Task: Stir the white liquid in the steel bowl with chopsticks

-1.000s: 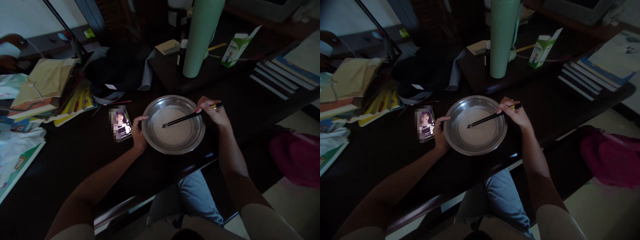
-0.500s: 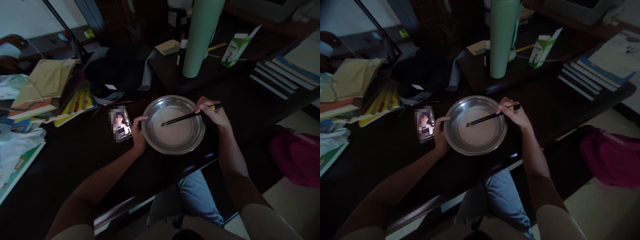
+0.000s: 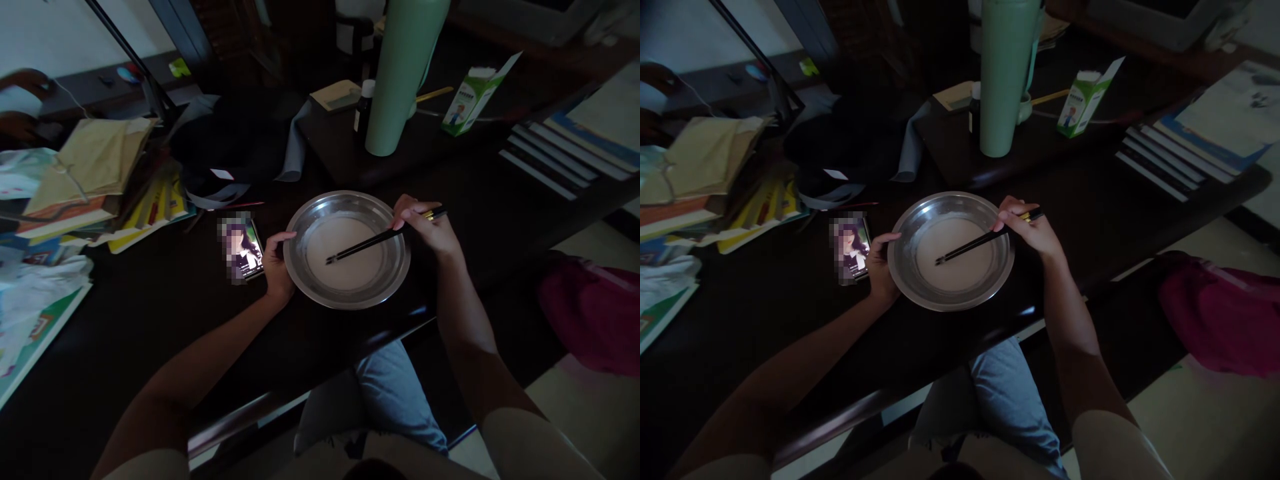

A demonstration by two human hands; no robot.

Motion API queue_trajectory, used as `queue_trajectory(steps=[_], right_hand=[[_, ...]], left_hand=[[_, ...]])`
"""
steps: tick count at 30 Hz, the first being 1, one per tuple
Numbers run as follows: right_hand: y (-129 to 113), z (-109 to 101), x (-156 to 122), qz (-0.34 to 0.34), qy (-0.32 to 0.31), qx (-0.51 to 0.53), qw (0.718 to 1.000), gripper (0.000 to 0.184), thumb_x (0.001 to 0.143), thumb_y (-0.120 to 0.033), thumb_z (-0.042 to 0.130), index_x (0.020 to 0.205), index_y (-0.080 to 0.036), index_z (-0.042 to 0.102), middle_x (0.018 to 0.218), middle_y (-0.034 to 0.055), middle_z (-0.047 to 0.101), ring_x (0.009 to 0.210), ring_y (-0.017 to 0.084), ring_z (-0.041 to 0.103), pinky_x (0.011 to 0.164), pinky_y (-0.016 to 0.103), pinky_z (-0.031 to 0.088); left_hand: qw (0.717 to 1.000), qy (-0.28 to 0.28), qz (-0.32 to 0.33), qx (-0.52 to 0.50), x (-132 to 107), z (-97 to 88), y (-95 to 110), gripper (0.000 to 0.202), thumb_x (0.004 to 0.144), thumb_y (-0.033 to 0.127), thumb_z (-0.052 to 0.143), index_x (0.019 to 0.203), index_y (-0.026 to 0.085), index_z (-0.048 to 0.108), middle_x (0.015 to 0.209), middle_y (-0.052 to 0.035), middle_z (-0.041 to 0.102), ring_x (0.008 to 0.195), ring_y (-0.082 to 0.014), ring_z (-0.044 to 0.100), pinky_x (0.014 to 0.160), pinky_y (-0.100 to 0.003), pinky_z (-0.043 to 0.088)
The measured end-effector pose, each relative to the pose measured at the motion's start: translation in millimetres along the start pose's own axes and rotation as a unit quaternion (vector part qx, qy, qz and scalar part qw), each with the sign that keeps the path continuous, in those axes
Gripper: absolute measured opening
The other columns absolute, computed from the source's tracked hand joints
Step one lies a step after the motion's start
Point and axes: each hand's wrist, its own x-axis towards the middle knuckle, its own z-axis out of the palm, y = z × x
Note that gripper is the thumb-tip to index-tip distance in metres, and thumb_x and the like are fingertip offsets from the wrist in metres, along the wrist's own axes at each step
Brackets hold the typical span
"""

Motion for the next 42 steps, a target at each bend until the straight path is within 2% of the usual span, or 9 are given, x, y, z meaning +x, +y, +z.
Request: queue_trajectory(steps=[7,14,21,23,28,31,34,39,42], right_hand=[[4.8,-4.6,-0.7,-0.006,0.065,0.029,0.997,0.045,0.093,-0.065,0.074,0.064,-0.031,0.079,0.064,0.0008,0.07,0.07,0.021,0.065,0.08,0.043,0.053],[-1.7,1.1,0.4,-0.002,-0.027,-0.008,1.0,0.042,0.093,-0.066,0.074,0.071,-0.032,0.083,0.075,0.0011,0.079,0.083,0.023,0.073,0.089,0.046,0.054],[7.2,-4.2,1.0,-0.005,0.101,0.015,0.995,0.046,0.092,-0.066,0.076,0.063,-0.03,0.078,0.066,0.0013,0.067,0.072,0.02,0.065,0.076,0.042,0.052],[7.8,-5.4,-0.6,-0.005,0.112,0.036,0.993,0.048,0.092,-0.066,0.074,0.061,-0.03,0.076,0.064,0.0015,0.065,0.07,0.021,0.064,0.075,0.042,0.052],[0.1,-2.0,-1.1,0.002,0.002,0.019,1.0,0.047,0.093,-0.067,0.073,0.063,-0.03,0.078,0.061,0.0013,0.07,0.076,0.023,0.068,0.087,0.046,0.053],[-4.2,0.2,0.6,0.003,-0.025,-0.003,1.0,0.048,0.091,-0.07,0.073,0.066,-0.031,0.08,0.065,0.0012,0.073,0.081,0.024,0.071,0.092,0.047,0.052],[-2.4,-0.7,1.6,0.009,0.003,-0.013,1.0,0.048,0.091,-0.071,0.073,0.066,-0.031,0.079,0.069,0.0012,0.074,0.079,0.023,0.07,0.087,0.045,0.054],[7.5,-5.3,-0.2,0.007,0.1,0.011,0.995,0.048,0.09,-0.069,0.074,0.061,-0.032,0.076,0.065,0.0008,0.069,0.072,0.022,0.065,0.081,0.044,0.053],[7.3,-5.7,-2.0,0.015,0.082,0.031,0.996,0.05,0.091,-0.069,0.073,0.058,-0.031,0.074,0.063,0.0014,0.069,0.069,0.023,0.064,0.079,0.045,0.054]], left_hand=[[1.0,-0.007,-0.005,-0.026,-0.1,2.9,2.9,0.035,0.07,0.03,0.099,0.1,0.028,0.081,0.094,0.0028,0.079,0.082,-0.0147,0.072,0.075,-0.028,0.059],[0.999,-0.012,-0.001,-0.035,1.1,4.2,6.6,0.034,0.069,0.031,0.1,0.097,0.03,0.081,0.092,0.0037,0.079,0.08,-0.0154,0.073,0.074,-0.029,0.06],[0.999,-0.014,0.006,-0.031,0.8,3.8,4.5,0.033,0.072,0.032,0.099,0.099,0.029,0.08,0.093,0.0024,0.078,0.082,-0.0158,0.073,0.076,-0.03,0.06],[1.0,-0.014,0.005,-0.026,0.8,3.8,4.5,0.034,0.073,0.033,0.099,0.099,0.028,0.079,0.093,0.0022,0.077,0.082,-0.0154,0.072,0.076,-0.029,0.06],[1.0,-0.018,0.001,-0.021,0.7,3.8,7.1,0.034,0.071,0.033,0.1,0.098,0.028,0.079,0.091,0.0029,0.077,0.08,-0.0149,0.071,0.075,-0.028,0.059],[1.0,-0.016,-0.002,-0.017,0.4,4.5,9.2,0.033,0.071,0.033,0.099,0.097,0.028,0.078,0.092,0.0026,0.077,0.08,-0.0153,0.071,0.073,-0.029,0.059],[1.0,-0.011,0.001,-0.013,0.7,5.8,11.1,0.033,0.071,0.034,0.099,0.095,0.028,0.078,0.09,0.0024,0.077,0.079,-0.0155,0.07,0.072,-0.028,0.059],[1.0,-0.011,-0.002,-0.017,1.1,6.1,11.2,0.033,0.069,0.034,0.099,0.094,0.028,0.078,0.089,0.0027,0.077,0.078,-0.0148,0.07,0.071,-0.028,0.058],[1.0,-0.016,-0.009,-0.016,0.7,4.8,9.1,0.033,0.071,0.033,0.098,0.097,0.028,0.077,0.09,0.0024,0.077,0.078,-0.0152,0.07,0.071,-0.029,0.058]])
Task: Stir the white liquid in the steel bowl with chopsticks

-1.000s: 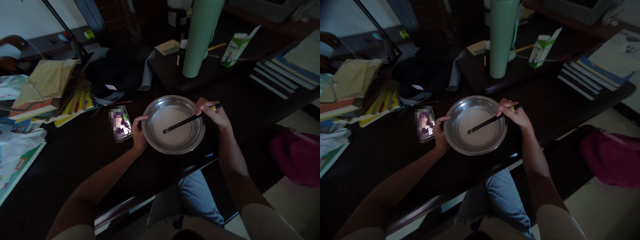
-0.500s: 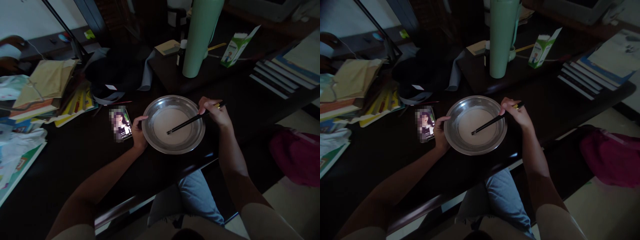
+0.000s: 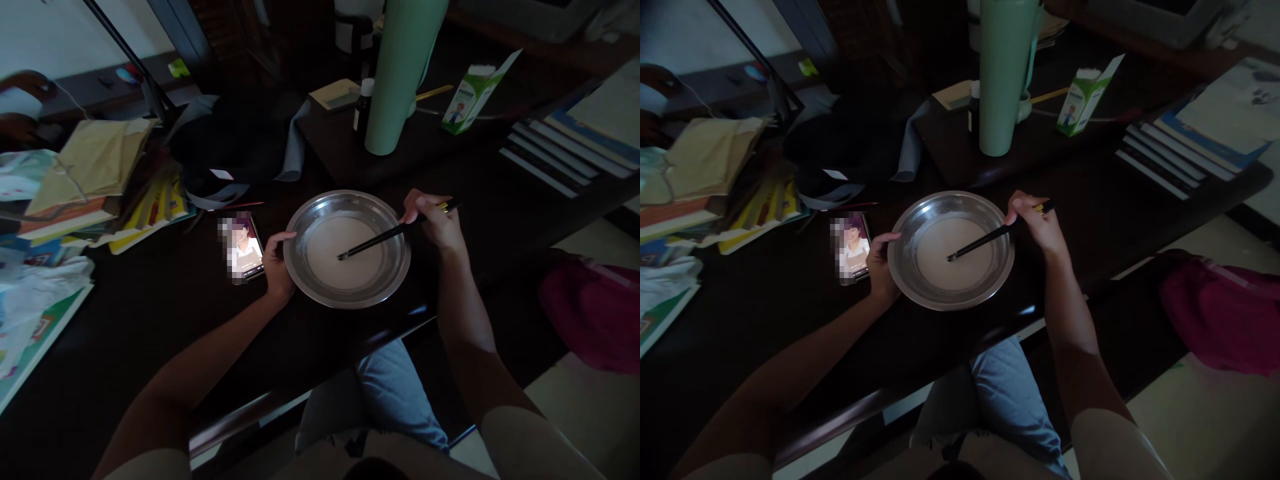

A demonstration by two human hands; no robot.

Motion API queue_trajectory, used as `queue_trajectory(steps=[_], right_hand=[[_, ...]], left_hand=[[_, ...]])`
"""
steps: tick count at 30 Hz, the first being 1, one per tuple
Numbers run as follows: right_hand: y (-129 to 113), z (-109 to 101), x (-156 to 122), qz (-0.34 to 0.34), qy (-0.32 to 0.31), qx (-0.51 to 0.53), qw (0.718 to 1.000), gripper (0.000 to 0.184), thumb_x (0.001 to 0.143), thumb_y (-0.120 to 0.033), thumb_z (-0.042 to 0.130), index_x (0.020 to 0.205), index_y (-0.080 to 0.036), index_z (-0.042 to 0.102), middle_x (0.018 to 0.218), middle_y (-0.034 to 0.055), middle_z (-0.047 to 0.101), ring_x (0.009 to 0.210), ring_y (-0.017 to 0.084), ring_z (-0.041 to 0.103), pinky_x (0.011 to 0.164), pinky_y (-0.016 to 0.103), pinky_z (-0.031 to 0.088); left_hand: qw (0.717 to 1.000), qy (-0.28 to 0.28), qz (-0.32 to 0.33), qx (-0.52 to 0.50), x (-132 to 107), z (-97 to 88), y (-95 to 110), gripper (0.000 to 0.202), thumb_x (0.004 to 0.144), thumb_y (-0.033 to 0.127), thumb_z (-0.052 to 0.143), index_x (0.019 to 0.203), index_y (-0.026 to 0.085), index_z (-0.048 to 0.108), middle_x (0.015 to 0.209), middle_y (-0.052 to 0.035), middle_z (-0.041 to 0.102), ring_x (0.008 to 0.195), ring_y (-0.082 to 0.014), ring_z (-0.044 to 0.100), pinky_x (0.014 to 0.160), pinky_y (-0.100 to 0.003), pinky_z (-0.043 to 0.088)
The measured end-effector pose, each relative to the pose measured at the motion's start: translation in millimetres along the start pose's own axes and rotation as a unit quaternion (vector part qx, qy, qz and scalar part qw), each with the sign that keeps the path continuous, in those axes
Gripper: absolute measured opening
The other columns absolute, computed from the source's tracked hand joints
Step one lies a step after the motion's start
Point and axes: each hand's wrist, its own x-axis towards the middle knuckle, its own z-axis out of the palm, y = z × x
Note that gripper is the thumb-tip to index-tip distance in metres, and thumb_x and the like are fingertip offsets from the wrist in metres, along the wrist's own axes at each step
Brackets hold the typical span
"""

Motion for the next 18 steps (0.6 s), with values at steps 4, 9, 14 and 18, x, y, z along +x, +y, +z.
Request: queue_trajectory(steps=[4,9,14,18], right_hand=[[-7.0,3.0,-0.9,0.001,-0.085,-0.019,0.996,0.048,0.092,-0.069,0.072,0.062,-0.032,0.077,0.065,0.0011,0.074,0.073,0.024,0.068,0.088,0.049,0.054],[-9.7,6.5,1.3,-0.011,-0.076,-0.028,0.997,0.046,0.092,-0.068,0.074,0.064,-0.032,0.078,0.067,0.0012,0.073,0.075,0.023,0.07,0.085,0.047,0.054],[-1.8,2.9,1.0,-0.026,0.008,-0.006,1.0,0.047,0.094,-0.065,0.072,0.062,-0.03,0.076,0.065,0.0012,0.068,0.072,0.022,0.067,0.083,0.046,0.054],[-3.9,2.9,-0.7,-0.013,-0.032,-0.001,0.999,0.05,0.093,-0.068,0.072,0.06,-0.031,0.075,0.062,0.0016,0.069,0.072,0.024,0.066,0.084,0.048,0.055]], left_hand=[[1.0,-0.008,0.0,0.0,-0.3,-1.3,-2.4,0.033,0.074,0.033,0.096,0.099,0.028,0.076,0.091,0.0022,0.076,0.08,-0.0159,0.071,0.073,-0.03,0.058],[1.0,-0.003,0.01,0.007,-0.5,0.1,-1.1,0.032,0.075,0.035,0.096,0.099,0.027,0.076,0.092,0.0022,0.076,0.08,-0.0155,0.071,0.072,-0.029,0.058],[1.0,-0.002,0.007,0.002,-0.5,0.3,0.3,0.034,0.072,0.035,0.098,0.098,0.027,0.077,0.091,0.0024,0.077,0.08,-0.0162,0.071,0.072,-0.029,0.058],[1.0,-0.001,-0.008,0.003,-0.7,-0.7,-0.6,0.033,0.072,0.032,0.098,0.098,0.029,0.078,0.092,0.0026,0.077,0.081,-0.0161,0.071,0.074,-0.03,0.059]])
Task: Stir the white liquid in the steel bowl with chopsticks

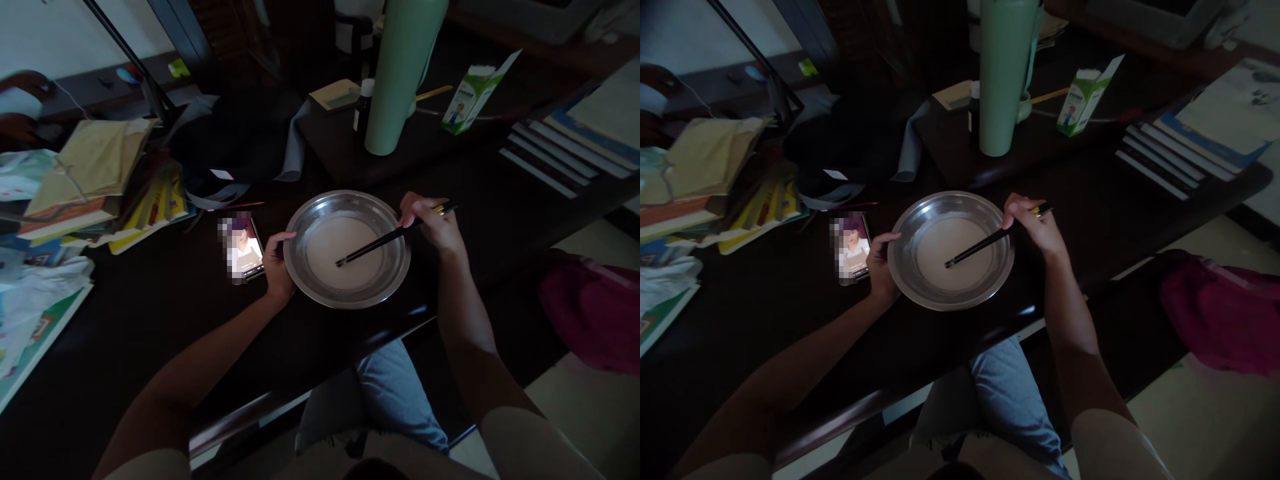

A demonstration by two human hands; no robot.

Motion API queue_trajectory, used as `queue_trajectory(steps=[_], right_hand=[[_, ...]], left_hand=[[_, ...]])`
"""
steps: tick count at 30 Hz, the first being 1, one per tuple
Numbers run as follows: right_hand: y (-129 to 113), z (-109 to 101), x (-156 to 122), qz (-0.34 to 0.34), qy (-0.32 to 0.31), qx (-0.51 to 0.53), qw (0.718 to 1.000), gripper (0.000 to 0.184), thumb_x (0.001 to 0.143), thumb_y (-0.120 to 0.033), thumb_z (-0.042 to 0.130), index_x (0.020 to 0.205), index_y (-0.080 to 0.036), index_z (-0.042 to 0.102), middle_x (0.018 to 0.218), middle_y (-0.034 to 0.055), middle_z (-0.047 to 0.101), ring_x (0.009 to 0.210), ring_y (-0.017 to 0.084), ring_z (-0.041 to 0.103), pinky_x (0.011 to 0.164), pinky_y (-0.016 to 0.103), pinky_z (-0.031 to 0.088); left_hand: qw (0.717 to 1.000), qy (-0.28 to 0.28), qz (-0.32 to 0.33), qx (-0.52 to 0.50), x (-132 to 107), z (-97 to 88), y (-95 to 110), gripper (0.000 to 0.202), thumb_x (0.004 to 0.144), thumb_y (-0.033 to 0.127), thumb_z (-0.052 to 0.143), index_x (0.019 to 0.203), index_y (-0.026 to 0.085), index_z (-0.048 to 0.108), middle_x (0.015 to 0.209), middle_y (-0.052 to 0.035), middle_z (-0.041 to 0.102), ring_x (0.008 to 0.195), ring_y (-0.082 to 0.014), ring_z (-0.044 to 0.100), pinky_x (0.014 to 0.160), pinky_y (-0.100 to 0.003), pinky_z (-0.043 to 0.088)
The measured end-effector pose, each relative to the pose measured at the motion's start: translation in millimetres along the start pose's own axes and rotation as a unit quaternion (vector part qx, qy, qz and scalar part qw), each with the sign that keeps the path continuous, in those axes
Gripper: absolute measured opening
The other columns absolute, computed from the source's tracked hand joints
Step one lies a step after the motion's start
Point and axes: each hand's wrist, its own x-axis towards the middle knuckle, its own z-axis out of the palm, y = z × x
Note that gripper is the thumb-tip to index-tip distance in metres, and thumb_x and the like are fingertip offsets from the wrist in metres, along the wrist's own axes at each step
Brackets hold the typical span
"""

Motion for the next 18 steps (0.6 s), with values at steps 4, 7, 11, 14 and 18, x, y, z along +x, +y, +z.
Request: queue_trajectory(steps=[4,7,11,14,18], right_hand=[[-7.0,4.4,1.9,0.002,-0.072,-0.032,0.997,0.047,0.091,-0.071,0.073,0.066,-0.032,0.08,0.067,0.0013,0.075,0.081,0.025,0.072,0.093,0.05,0.053],[-6.6,4.7,3.5,0.002,-0.049,-0.045,0.998,0.045,0.091,-0.07,0.074,0.067,-0.032,0.081,0.071,0.0014,0.076,0.079,0.024,0.072,0.087,0.047,0.053],[-0.3,0.7,2.0,-0.01,0.031,-0.006,0.999,0.044,0.093,-0.066,0.074,0.065,-0.032,0.079,0.067,0.0007,0.071,0.072,0.021,0.067,0.08,0.044,0.053],[0.2,-0.3,-0.2,-0.005,0.028,0.007,1.0,0.048,0.094,-0.067,0.071,0.061,-0.032,0.077,0.064,0.0006,0.069,0.07,0.021,0.065,0.083,0.045,0.053],[-5.8,3.5,0.8,0.004,-0.054,-0.029,0.998,0.047,0.091,-0.071,0.073,0.065,-0.032,0.08,0.068,0.0015,0.074,0.079,0.024,0.069,0.09,0.048,0.052]], left_hand=[[1.0,0.004,0.011,0.0,-0.4,0.8,0.6,0.03,0.074,0.033,0.097,0.097,0.029,0.078,0.091,0.0023,0.076,0.08,-0.016,0.07,0.074,-0.029,0.058],[1.0,0.008,0.016,0.013,-0.3,1.8,2.3,0.029,0.075,0.034,0.096,0.096,0.028,0.078,0.09,0.0023,0.075,0.079,-0.0159,0.07,0.072,-0.029,0.058],[1.0,0.004,0.018,0.009,0.0,2.4,3.2,0.029,0.075,0.035,0.096,0.096,0.028,0.077,0.089,0.0024,0.075,0.076,-0.0151,0.069,0.07,-0.029,0.057],[1.0,0.005,0.018,0.009,0.0,2.0,2.7,0.029,0.075,0.035,0.096,0.096,0.028,0.077,0.088,0.0027,0.075,0.076,-0.0146,0.069,0.07,-0.028,0.057],[1.0,0.002,0.012,0.005,-0.6,1.2,1.5,0.029,0.075,0.035,0.095,0.097,0.028,0.078,0.089,0.0025,0.075,0.078,-0.0147,0.069,0.072,-0.027,0.056]])
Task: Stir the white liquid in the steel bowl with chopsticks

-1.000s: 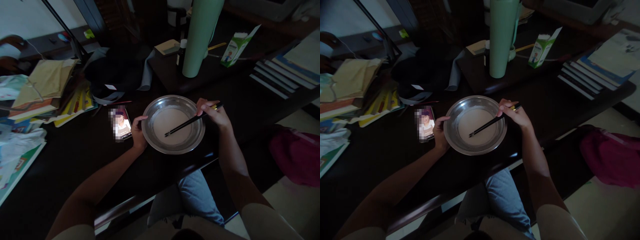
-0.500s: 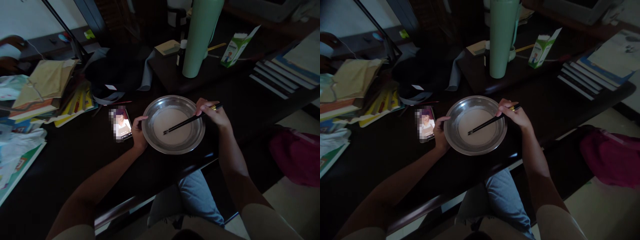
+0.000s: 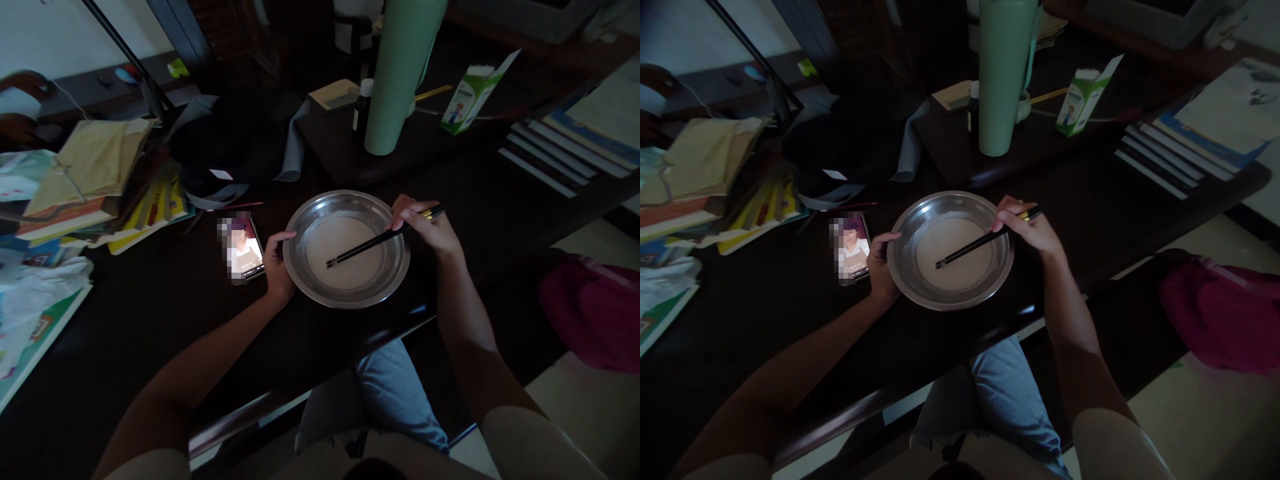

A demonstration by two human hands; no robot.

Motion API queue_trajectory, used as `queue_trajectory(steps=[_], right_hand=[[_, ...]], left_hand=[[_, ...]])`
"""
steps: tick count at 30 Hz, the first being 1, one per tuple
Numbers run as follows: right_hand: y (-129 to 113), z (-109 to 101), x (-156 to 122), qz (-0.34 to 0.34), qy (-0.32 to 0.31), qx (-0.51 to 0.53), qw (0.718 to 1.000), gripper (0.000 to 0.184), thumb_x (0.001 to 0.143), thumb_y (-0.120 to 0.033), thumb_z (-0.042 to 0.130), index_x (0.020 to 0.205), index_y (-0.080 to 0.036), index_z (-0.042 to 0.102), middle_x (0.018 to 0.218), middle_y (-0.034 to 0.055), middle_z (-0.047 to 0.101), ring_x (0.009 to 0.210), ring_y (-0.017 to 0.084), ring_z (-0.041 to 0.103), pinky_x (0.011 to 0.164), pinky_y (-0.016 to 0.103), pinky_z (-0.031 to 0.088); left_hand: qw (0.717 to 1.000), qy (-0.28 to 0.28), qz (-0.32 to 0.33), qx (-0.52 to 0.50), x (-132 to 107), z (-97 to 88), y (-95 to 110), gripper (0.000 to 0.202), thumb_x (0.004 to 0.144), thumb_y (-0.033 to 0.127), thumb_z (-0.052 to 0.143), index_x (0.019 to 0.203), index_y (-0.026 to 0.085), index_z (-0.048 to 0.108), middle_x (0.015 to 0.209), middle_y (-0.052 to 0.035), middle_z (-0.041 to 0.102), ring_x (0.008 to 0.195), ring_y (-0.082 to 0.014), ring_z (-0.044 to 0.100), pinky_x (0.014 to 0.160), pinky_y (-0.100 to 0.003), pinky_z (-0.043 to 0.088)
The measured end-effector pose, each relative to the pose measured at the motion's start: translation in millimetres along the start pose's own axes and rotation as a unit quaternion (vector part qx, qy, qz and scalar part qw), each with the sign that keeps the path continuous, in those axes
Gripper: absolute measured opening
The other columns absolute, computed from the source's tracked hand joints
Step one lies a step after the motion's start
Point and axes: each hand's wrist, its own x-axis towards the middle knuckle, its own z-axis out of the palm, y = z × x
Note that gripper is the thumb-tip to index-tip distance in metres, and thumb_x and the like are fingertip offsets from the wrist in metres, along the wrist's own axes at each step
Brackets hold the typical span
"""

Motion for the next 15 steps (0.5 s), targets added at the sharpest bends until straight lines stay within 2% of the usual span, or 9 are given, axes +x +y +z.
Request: queue_trajectory(steps=[3,9,11,15], right_hand=[[-1.7,1.4,2.8,0.007,-0.001,-0.015,1.0,0.051,0.087,-0.075,0.074,0.064,-0.031,0.078,0.069,0.0022,0.074,0.08,0.024,0.07,0.086,0.047,0.053],[9.3,-4.6,1.7,0.01,0.115,0.01,0.993,0.052,0.089,-0.073,0.073,0.059,-0.031,0.074,0.065,0.0016,0.066,0.073,0.023,0.066,0.081,0.046,0.054],[10.0,-5.5,0.1,0.002,0.107,0.024,0.994,0.053,0.091,-0.072,0.071,0.058,-0.031,0.073,0.062,0.0009,0.064,0.07,0.022,0.064,0.082,0.046,0.054],[3.2,-2.4,-0.1,-0.004,0.019,0.012,1.0,0.049,0.092,-0.07,0.072,0.062,-0.031,0.077,0.062,0.0011,0.069,0.074,0.023,0.067,0.087,0.046,0.052]], left_hand=[[1.0,-0.002,-0.004,-0.001,-0.3,-0.1,-0.7,0.029,0.074,0.034,0.094,0.098,0.028,0.078,0.091,0.0019,0.075,0.08,-0.0156,0.069,0.073,-0.028,0.056],[1.0,-0.006,-0.008,-0.003,0.1,-1.1,-0.8,0.029,0.074,0.032,0.093,0.099,0.028,0.078,0.092,0.0015,0.076,0.081,-0.0171,0.069,0.073,-0.03,0.056],[1.0,-0.009,-0.011,-0.003,0.2,-1.8,-0.5,0.029,0.074,0.03,0.093,0.099,0.029,0.078,0.092,0.0016,0.076,0.081,-0.0169,0.069,0.074,-0.03,0.056],[1.0,-0.016,-0.008,0.004,-0.1,-2.0,0.8,0.029,0.076,0.03,0.093,0.101,0.028,0.077,0.093,0.0012,0.075,0.083,-0.0173,0.068,0.075,-0.03,0.056]])
